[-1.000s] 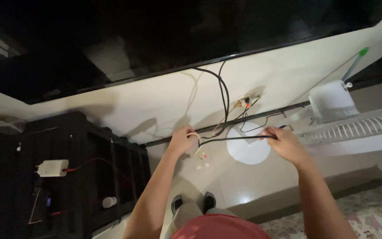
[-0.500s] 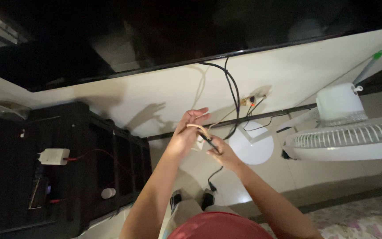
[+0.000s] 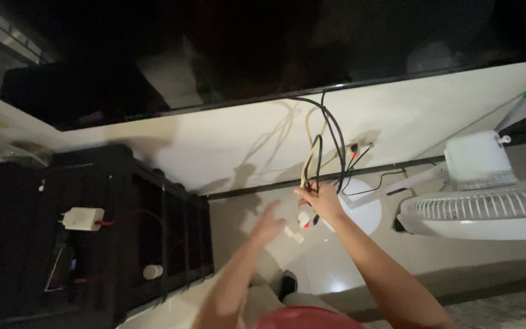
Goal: The person organizes electrical cables on a power strip, places it on a shelf, and then uses a brush by hand to sweep the surface of a bed.
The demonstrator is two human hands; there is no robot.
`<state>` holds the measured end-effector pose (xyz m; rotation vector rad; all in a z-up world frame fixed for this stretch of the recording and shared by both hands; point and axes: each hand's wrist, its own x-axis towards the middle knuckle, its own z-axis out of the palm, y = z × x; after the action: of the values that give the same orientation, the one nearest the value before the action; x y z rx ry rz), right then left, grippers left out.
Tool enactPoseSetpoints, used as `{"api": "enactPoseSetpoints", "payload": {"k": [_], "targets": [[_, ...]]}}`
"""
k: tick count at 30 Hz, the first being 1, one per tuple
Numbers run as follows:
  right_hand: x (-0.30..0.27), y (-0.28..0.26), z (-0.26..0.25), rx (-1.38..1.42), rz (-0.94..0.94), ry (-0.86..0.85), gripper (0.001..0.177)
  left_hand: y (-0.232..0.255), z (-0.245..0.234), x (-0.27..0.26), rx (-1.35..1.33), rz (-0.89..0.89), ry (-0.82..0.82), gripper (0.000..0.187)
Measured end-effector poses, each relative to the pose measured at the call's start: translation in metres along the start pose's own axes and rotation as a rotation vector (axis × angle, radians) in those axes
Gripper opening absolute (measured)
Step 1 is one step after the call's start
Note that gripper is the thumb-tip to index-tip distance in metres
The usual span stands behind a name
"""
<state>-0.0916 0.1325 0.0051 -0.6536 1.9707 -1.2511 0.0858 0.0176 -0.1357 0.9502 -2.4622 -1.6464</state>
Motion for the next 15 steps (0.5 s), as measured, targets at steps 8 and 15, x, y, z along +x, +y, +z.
{"api": "enactPoseSetpoints", "payload": {"k": [8,15], "targets": [[-0.010,0.025,0.008,-0.036,0.163,-0.043,0.025,-0.003,0.079,0.019,-0.050,-0.062,-0.045,0.038],[0.012,0.078,-0.016,-0.097,-0.143,-0.102,0.049,-0.020,0.017,-0.034,0.038,-0.202,-0.047,0.043]]}}
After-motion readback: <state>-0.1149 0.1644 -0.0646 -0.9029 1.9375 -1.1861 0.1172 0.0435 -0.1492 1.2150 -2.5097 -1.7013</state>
